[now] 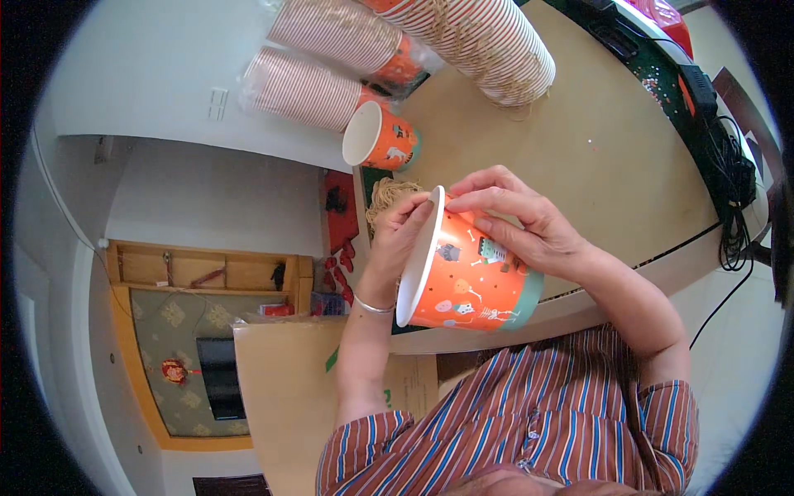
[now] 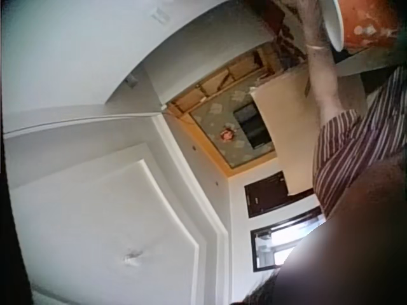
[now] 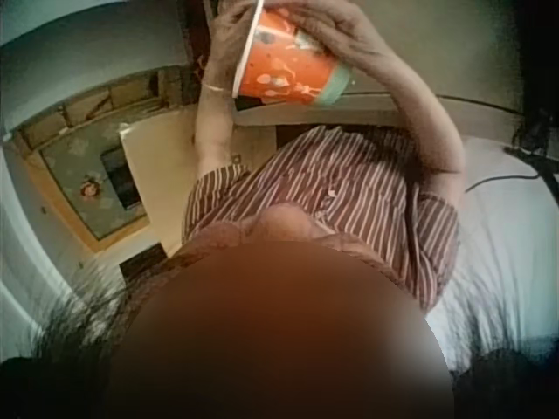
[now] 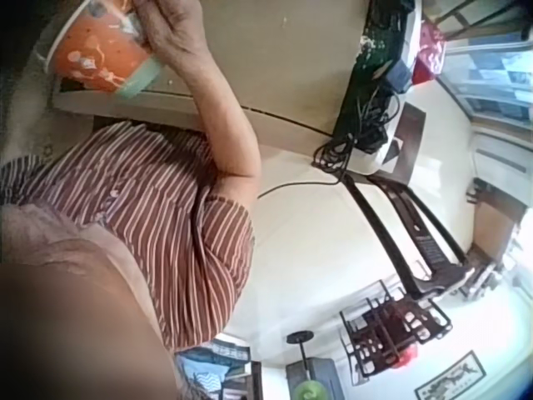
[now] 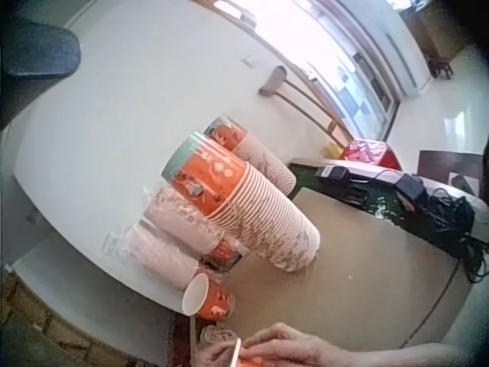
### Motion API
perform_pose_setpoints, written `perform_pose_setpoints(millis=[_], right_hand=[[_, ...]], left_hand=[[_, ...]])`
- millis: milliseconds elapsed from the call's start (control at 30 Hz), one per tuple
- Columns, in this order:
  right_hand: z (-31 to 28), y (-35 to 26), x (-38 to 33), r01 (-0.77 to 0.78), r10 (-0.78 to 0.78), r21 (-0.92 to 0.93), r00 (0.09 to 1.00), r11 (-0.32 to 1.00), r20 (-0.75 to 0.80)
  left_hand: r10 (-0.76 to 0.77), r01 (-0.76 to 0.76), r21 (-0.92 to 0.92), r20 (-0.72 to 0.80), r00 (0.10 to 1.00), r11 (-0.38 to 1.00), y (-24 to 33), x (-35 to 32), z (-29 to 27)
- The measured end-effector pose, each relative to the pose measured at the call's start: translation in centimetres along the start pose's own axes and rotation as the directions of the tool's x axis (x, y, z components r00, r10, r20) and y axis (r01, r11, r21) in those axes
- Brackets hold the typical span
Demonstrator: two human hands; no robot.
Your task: Attaching thin strings to the rim of paper Halloween buckets.
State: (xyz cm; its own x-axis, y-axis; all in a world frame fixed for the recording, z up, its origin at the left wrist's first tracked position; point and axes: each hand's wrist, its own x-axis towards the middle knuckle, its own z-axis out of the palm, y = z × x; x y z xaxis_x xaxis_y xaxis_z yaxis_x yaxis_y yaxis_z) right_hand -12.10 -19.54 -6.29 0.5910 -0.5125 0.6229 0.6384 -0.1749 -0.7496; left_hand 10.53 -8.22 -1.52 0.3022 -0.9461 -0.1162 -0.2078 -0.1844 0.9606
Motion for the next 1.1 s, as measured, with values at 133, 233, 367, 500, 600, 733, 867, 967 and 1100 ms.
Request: perform_pose_setpoints(millis=[133,233,367,500,600,733,867,967,1100], right_hand=[[0.0,0.4,0.2,0.082,-0.090,-0.108,0.993,0.991,-0.071],[0.1,0.4,0.3,0.082,-0.089,-0.077,0.992,0.994,-0.088],[-0.2,-0.1,0.2,-0.045,0.046,0.028,0.998,0.999,-0.035],[-1.3,0.6,-0.1,-0.132,0.134,-0.027,0.982,0.991,0.136],[-1.2,1.1,-0.2,-0.224,0.204,0.207,0.972,0.952,0.116],[-1.1,1.2,-0.1,-0.248,0.224,0.276,0.968,0.929,0.117],[-1.0,1.2,0.1,-0.253,0.229,0.246,0.966,0.936,0.120],[-0.9,1.4,-0.1,-0.214,0.203,0.158,0.976,0.964,0.083],[-0.7,1.5,-0.2,-0.122,0.121,0.012,0.991,0.992,0.053]], left_hand=[[-0.075,0.073,0.024,0.089,0.993,0.997,-0.2,0.5,0.6],[-0.149,0.155,-0.024,0.152,0.977,0.988,0.2,0.9,1.7],[-0.161,0.202,-0.167,0.233,0.959,0.965,0.3,0.9,4.3],[-0.258,0.304,-0.086,0.346,0.902,0.949,0.9,0.9,4.2],[-0.296,0.352,-0.091,0.374,0.879,0.932,-0.2,1.4,3.0],[-0.114,0.046,0.221,0.302,0.947,0.974,0.5,1.8,1.3],[0.111,-0.177,0.364,0.196,0.974,0.914,5.1,-0.5,-0.6],[0.156,-0.247,0.284,0.307,0.939,0.926,7.3,-2.5,0.1],[0.090,-0.191,0.288,0.327,0.941,0.938,7.6,-4.2,1.6]])
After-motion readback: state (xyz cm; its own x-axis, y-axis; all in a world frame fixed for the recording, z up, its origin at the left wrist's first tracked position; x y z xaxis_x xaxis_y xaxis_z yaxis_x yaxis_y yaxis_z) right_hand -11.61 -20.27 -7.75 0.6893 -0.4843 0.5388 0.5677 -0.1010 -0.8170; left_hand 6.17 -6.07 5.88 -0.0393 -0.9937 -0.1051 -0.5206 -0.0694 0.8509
